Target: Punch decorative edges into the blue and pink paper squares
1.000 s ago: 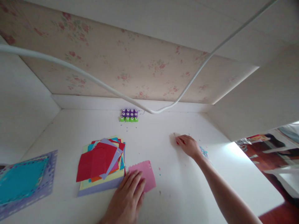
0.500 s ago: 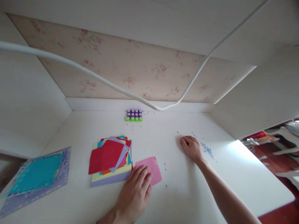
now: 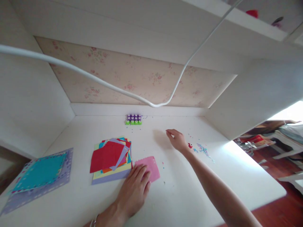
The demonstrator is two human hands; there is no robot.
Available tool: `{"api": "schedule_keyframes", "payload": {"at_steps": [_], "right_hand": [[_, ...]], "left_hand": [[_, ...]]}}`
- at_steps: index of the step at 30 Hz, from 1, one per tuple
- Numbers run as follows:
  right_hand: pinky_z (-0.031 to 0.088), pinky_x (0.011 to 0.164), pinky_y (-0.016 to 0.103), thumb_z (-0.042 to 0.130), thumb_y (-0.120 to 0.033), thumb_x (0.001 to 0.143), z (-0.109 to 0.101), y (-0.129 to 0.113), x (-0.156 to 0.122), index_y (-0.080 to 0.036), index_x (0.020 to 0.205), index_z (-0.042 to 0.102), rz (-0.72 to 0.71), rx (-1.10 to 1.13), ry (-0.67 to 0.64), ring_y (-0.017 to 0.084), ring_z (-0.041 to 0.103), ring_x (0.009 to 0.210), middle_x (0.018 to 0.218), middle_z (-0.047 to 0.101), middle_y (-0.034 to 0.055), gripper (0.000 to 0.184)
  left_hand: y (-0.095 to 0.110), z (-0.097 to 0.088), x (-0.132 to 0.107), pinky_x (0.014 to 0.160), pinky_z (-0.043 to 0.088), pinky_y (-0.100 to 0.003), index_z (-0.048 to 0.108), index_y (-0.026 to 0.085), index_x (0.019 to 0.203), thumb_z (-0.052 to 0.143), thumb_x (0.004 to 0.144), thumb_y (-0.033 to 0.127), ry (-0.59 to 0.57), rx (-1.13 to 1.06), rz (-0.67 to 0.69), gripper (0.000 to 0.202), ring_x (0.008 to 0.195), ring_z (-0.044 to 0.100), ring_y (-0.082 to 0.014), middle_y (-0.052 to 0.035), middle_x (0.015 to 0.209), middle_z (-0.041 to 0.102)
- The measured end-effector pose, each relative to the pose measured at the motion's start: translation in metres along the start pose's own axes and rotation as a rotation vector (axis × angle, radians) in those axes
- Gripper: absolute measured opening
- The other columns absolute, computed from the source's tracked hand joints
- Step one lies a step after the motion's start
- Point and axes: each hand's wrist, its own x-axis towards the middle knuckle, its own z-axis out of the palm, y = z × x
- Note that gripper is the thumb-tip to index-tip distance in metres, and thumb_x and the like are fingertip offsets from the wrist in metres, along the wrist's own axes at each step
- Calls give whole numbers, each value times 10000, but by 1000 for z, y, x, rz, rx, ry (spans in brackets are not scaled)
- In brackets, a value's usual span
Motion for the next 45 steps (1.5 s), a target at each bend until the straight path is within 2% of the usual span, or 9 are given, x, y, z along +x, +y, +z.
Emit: {"api": "schedule_keyframes", "payload": {"at_steps": [3, 7, 12, 20, 24, 28, 32, 40, 45], "right_hand": [[505, 856, 328, 443, -238, 916, 43, -34, 37, -234, 1191, 638, -47, 110, -193, 185, 661, 909, 1135, 679, 65, 337], [447, 973, 345, 515, -135, 842, 96, -69, 87, -198, 1303, 561, -114, 120, -240, 215, 597, 1098, 1321, 582, 89, 467], [385, 1026, 370, 476, -48, 837, 121, -85, 118, -170, 1233, 609, -140, 96, -258, 242, 549, 1164, 1321, 579, 100, 435], [430, 941, 339, 501, -148, 893, 95, -76, 75, -182, 1087, 652, -69, 147, -179, 220, 591, 1042, 1134, 636, 103, 248], [494, 848, 321, 475, -254, 934, 69, -63, 18, -199, 1116, 605, 7, 237, -79, 190, 630, 951, 1096, 634, 99, 230], [542, 748, 310, 559, -312, 889, 49, -52, -48, -201, 1025, 617, 106, 611, 20, 185, 673, 869, 1047, 635, 84, 185], [545, 812, 341, 600, -331, 864, 37, -52, -89, -209, 990, 663, 107, 649, 40, 206, 658, 944, 1080, 648, 94, 186], [549, 855, 406, 599, -358, 865, 38, -54, -94, -242, 1061, 679, 168, 616, -13, 230, 670, 932, 1055, 704, 76, 241], [580, 701, 358, 617, -382, 854, 41, -49, -91, -239, 1075, 673, 282, 664, -15, 231, 682, 864, 1035, 711, 85, 269]], "left_hand": [[-2, 1, -2, 1055, 450, -479, 554, 190, 1259, 496, 908, 203, 0, 14, 25, 356, 1242, 527, -257, -97, 1311, 583], [-3, 3, -3, 1038, 476, -458, 558, 184, 1252, 529, 885, 194, 36, 33, 39, 367, 1220, 547, -258, -101, 1297, 593], [-5, 5, -2, 994, 516, -443, 580, 194, 1219, 546, 875, 189, 88, 16, 31, 346, 1168, 585, -257, -103, 1252, 617], [-4, 6, -4, 1004, 490, -471, 595, 195, 1208, 529, 889, 201, 75, 2, 37, 325, 1169, 570, -268, -103, 1248, 608], [-6, -4, 5, 1005, 466, -451, 608, 209, 1197, 478, 919, 193, 95, -12, 26, 308, 1168, 546, -254, -94, 1246, 596], [-12, -12, 23, 986, 433, -467, 581, 177, 1226, 515, 918, 285, 93, 29, -135, 333, 1130, 536, -273, -113, 1229, 592], [-20, -13, 39, 966, 388, -487, 613, 160, 1144, 644, 835, 389, 37, 72, -206, 386, 1081, 536, -309, -125, 1100, 618], [-50, -2, 62, 886, 408, -382, 666, 212, 1006, 750, 728, 420, -77, -142, -245, 358, 962, 585, -256, -62, 942, 659], [-56, -2, 68, 763, 438, -281, 649, 206, 853, 617, 844, 315, -32, -403, -334, 114, 819, 625, -179, -17, 850, 677]]}}
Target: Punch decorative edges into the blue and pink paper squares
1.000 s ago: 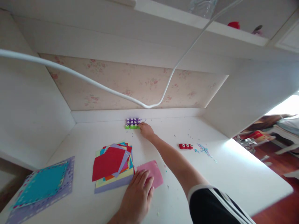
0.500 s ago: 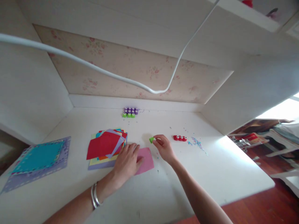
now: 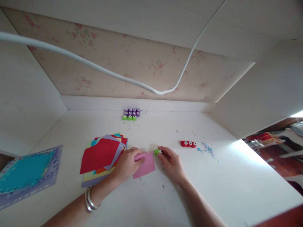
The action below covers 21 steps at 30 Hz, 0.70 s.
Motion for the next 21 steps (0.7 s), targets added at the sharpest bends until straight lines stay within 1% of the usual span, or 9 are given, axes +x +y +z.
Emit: {"api": "schedule_keyframes", "payload": {"at_steps": [2, 4, 6, 9, 11, 13, 18, 21], "right_hand": [[574, 615, 325, 619, -384, 855, 0, 2, 1, -237, 1103, 659, 59, 33, -11, 228, 687, 835, 1016, 716, 87, 291], [573, 607, 319, 629, -380, 848, 0, 3, 2, -236, 1109, 656, 87, 59, -16, 231, 691, 848, 1009, 722, 85, 299], [583, 655, 335, 639, -373, 839, 0, 4, 3, -243, 1096, 665, 82, 64, -18, 238, 689, 894, 1046, 719, 84, 289], [585, 758, 375, 645, -361, 836, 0, 4, 2, -257, 1073, 675, 47, 37, -34, 243, 682, 949, 1114, 702, 81, 260], [571, 836, 399, 647, -350, 839, 0, 3, 1, -260, 1066, 674, 29, 18, -47, 240, 674, 982, 1125, 697, 76, 246], [556, 887, 413, 649, -338, 841, 0, 2, 0, -257, 1066, 670, 21, 18, -57, 238, 669, 1005, 1124, 696, 74, 240], [557, 895, 420, 647, -325, 846, 1, 1, -2, -250, 1070, 662, 5, 49, -80, 233, 668, 1003, 1129, 687, 82, 237], [558, 897, 419, 651, -327, 844, 1, 0, -3, -238, 1066, 666, -16, 51, -79, 235, 665, 1011, 1140, 680, 90, 240]], "left_hand": [[1, -3, 1, 718, 443, -248, 635, 209, 902, 570, 872, 322, -7, -115, -80, 134, 780, 638, -158, 1, 833, 690], [3, -5, 1, 718, 447, -240, 635, 211, 959, 573, 864, 350, -17, -175, -137, 180, 797, 649, -160, 1, 872, 706], [4, -8, 2, 734, 447, -243, 643, 208, 990, 575, 857, 365, -45, -191, -146, 217, 822, 654, -168, -9, 910, 714], [6, -10, 4, 715, 435, -240, 667, 210, 952, 564, 858, 364, -109, -179, -124, 208, 794, 650, -168, -6, 869, 713], [7, -11, 5, 691, 426, -233, 677, 212, 936, 578, 844, 351, -124, -181, -129, 194, 777, 644, -162, 2, 850, 709], [7, -12, 5, 685, 424, -230, 679, 211, 968, 601, 823, 343, -125, -198, -150, 211, 785, 643, -162, 2, 870, 711], [7, -12, 5, 703, 431, -233, 671, 206, 1042, 622, 797, 352, -132, -255, -198, 289, 830, 645, -172, -7, 940, 714], [7, -13, 5, 679, 421, -226, 668, 210, 1035, 624, 794, 353, -149, -274, -215, 284, 807, 643, -167, 1, 918, 713]]}}
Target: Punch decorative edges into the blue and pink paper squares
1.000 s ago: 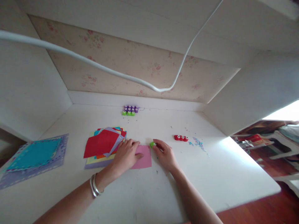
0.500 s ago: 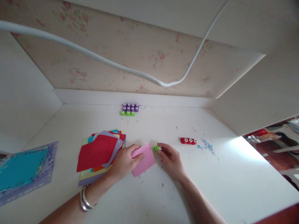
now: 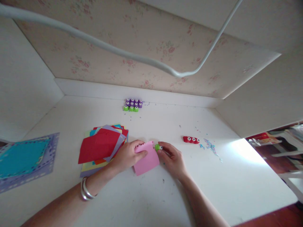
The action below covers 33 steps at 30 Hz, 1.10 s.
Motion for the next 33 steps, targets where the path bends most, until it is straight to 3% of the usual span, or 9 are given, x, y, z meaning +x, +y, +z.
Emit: {"api": "schedule_keyframes", "payload": {"at_steps": [17, 22, 28, 31, 33], "right_hand": [[573, 848, 368, 658, -299, 842, 1, -5, -2, -230, 1043, 686, -36, -38, -17, 218, 655, 995, 1118, 672, 90, 214], [568, 827, 349, 666, -260, 840, 0, -11, -2, -241, 1011, 707, -129, -110, -61, 204, 659, 968, 1082, 684, 76, 177], [539, 872, 367, 624, -257, 872, -1, -17, -2, -254, 1047, 716, -212, -231, -164, 209, 639, 1015, 1100, 685, 72, 197], [521, 885, 373, 581, -268, 900, -3, -18, -2, -239, 1023, 722, -186, -245, -104, 212, 640, 998, 1053, 700, 74, 189], [520, 849, 355, 559, -272, 914, -4, -19, 0, -226, 975, 724, -133, -242, -62, 203, 649, 938, 991, 710, 69, 182]], "left_hand": [[1, -1, 0, 678, 419, -225, 679, 213, 986, 617, 800, 325, 12, 37, 52, 226, 780, 649, -160, 11, 869, 715], [-6, 6, 0, 718, 440, -257, 672, 228, 997, 636, 805, 331, 56, 167, 102, 221, 806, 664, -183, 3, 865, 724], [-11, 18, -6, 917, 432, -363, 597, 223, 1118, 645, 845, 312, 246, 324, 297, 290, 987, 632, -214, -34, 1058, 690], [-5, 18, -18, 973, 414, -429, 572, 181, 1159, 617, 872, 338, 382, 443, 433, 330, 1100, 557, -255, -96, 1145, 628], [0, 20, -29, 1027, 375, -455, 578, 193, 1164, 558, 909, 274, 356, 531, 566, 268, 1109, 540, -244, -86, 1157, 620]]}}
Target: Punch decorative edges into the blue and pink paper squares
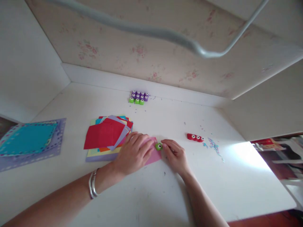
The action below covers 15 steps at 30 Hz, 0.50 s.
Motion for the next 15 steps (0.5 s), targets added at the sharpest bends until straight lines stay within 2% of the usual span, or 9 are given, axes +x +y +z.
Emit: {"api": "schedule_keyframes", "payload": {"at_steps": [2, 7, 12, 15], "right_hand": [[518, 797, 329, 552, -277, 919, -1, 0, 2, -219, 925, 722, 59, 11, 0, 191, 652, 873, 936, 713, 58, 179], [500, 801, 311, 563, -290, 911, 2, -5, 6, -222, 890, 726, 94, 13, -65, 187, 645, 882, 940, 706, 51, 178], [498, 774, 305, 591, -301, 888, 3, -8, 7, -218, 862, 726, 131, -10, -72, 188, 641, 857, 920, 699, 53, 160], [499, 766, 313, 594, -318, 881, 3, -7, 7, -216, 848, 721, 137, -18, -69, 198, 641, 847, 910, 700, 59, 166]], "left_hand": [[9, -1, -9, 1056, 359, -446, 600, 193, 1126, 511, 927, 217, -77, 3, 97, 220, 1120, 532, -230, -73, 1154, 621], [21, 7, -25, 1037, 373, -499, 586, 150, 1176, 491, 943, 341, -228, -5, 29, 316, 1186, 488, -292, -118, 1199, 590], [19, 8, -24, 1078, 316, -531, 601, 167, 1148, 491, 939, 383, -274, -51, 19, 320, 1151, 504, -289, -98, 1110, 612], [19, 7, -24, 1100, 290, -529, 601, 170, 1144, 507, 928, 366, -270, -60, 9, 306, 1190, 484, -293, -105, 1138, 600]]}}
